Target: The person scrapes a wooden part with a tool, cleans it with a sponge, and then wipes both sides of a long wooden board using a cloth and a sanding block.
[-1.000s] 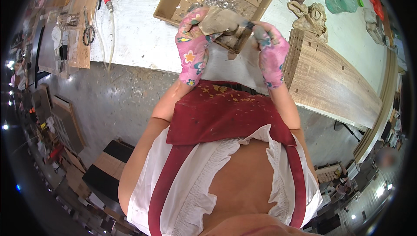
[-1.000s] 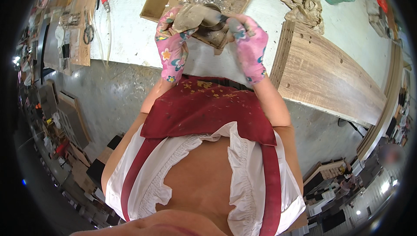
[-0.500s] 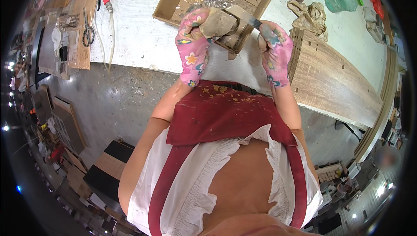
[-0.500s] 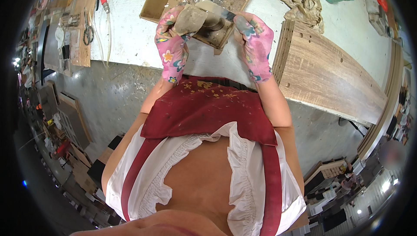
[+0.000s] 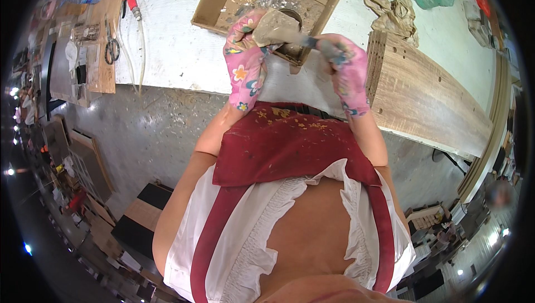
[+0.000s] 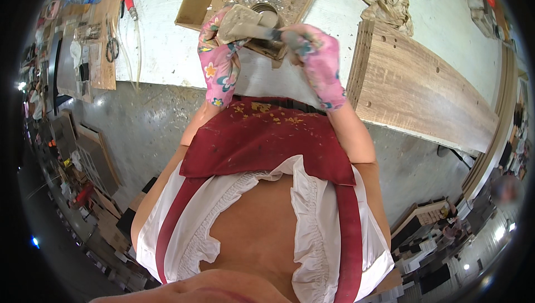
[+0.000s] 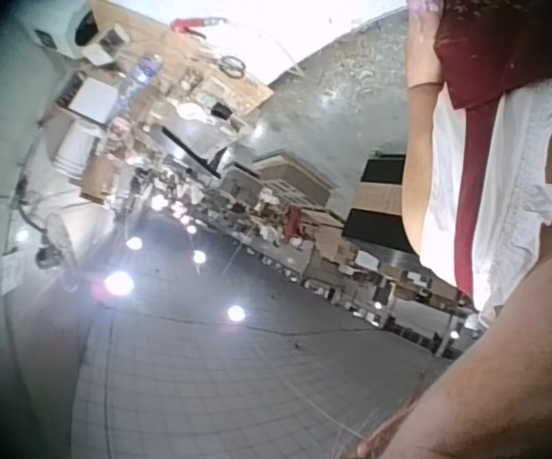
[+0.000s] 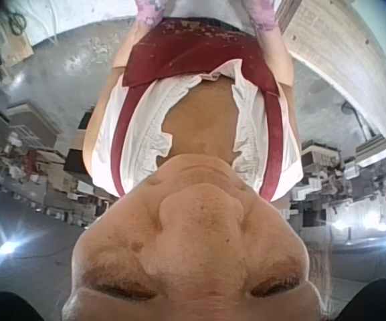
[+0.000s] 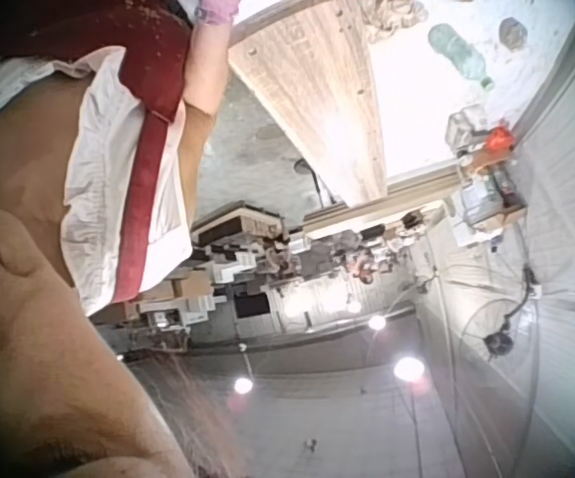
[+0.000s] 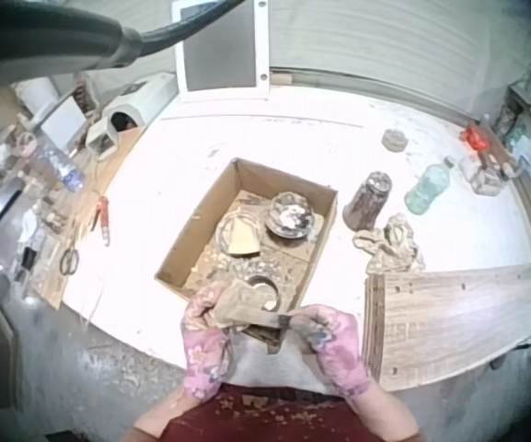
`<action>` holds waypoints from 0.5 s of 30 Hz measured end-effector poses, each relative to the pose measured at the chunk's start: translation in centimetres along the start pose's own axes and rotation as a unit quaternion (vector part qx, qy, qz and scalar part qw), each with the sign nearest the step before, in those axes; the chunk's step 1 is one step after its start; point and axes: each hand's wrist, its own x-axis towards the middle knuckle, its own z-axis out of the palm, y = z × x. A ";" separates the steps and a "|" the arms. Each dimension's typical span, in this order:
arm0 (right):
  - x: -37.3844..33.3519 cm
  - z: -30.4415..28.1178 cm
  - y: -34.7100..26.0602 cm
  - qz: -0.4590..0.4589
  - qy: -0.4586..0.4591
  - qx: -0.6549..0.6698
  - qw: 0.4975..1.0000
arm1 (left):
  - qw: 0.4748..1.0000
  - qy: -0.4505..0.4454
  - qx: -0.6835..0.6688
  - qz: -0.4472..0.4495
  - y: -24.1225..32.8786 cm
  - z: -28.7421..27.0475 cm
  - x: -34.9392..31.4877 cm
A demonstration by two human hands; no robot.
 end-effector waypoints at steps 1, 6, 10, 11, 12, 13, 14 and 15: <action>0.2 0.2 0.2 0.031 -0.003 -0.014 0.999 | 1.000 -0.007 -0.002 0.003 0.1 -0.1 -0.1; 0.6 -1.0 -0.1 0.043 0.044 -0.073 0.995 | 0.964 -0.079 0.239 0.087 -1.3 -3.1 -0.1; 0.1 -1.0 -0.9 -0.052 0.068 -0.075 0.994 | 0.976 -0.066 0.207 0.018 -0.9 -2.9 -0.2; 0.0 -0.5 -0.5 -0.164 0.070 -0.159 0.971 | 0.995 -0.018 -0.022 -0.098 0.6 -0.4 -0.5; 0.1 -0.6 -0.4 -0.267 0.065 -0.304 0.912 | 0.997 0.004 0.060 -0.044 0.0 -0.2 -0.8; 0.5 -0.8 -0.4 -0.361 0.057 -0.438 0.821 | 0.989 0.025 0.143 0.010 -0.6 0.0 -1.0; 0.8 -0.8 -0.6 -0.442 0.047 -0.557 0.702 | 0.988 0.044 0.147 0.018 -0.7 -0.1 -1.1; 0.7 -0.8 -1.2 -0.456 0.002 -0.577 0.678 | 0.986 0.063 0.152 0.024 -0.7 0.0 -1.1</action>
